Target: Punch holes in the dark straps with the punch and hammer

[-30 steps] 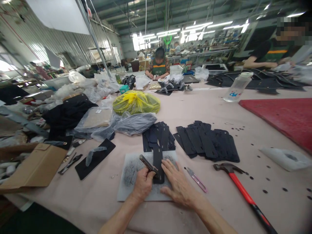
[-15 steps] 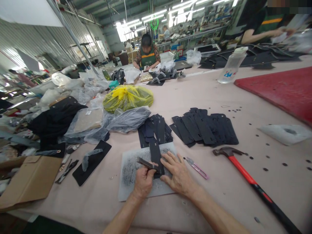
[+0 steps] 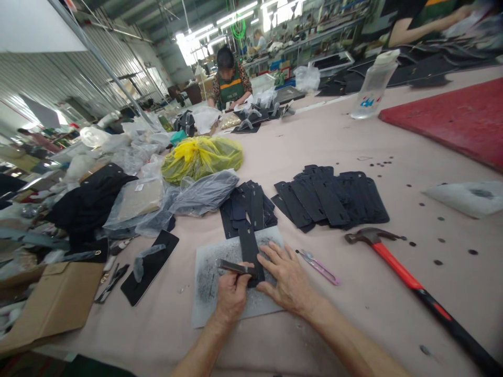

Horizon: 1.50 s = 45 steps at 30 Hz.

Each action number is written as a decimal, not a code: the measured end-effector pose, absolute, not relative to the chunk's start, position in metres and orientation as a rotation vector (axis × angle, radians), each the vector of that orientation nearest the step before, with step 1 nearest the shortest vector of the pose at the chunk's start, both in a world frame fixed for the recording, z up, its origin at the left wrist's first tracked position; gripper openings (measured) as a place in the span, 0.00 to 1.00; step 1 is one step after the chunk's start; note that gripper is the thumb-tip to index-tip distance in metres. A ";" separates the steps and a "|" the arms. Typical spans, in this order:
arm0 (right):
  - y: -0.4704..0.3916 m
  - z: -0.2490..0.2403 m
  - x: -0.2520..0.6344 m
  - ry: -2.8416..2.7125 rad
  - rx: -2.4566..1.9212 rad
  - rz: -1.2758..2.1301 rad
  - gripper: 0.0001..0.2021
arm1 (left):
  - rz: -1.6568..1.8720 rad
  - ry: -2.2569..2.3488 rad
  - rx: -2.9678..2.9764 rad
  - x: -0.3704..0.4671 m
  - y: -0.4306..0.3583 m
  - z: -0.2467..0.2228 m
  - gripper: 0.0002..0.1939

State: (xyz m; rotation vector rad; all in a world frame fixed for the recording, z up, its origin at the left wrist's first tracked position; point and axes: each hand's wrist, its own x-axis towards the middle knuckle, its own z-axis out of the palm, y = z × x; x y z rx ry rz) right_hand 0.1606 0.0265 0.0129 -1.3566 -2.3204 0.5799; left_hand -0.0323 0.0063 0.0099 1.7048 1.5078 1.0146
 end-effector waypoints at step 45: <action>0.025 0.012 0.163 -2.262 -1.330 0.603 0.29 | 1.031 1.619 1.712 -0.032 0.005 0.014 0.13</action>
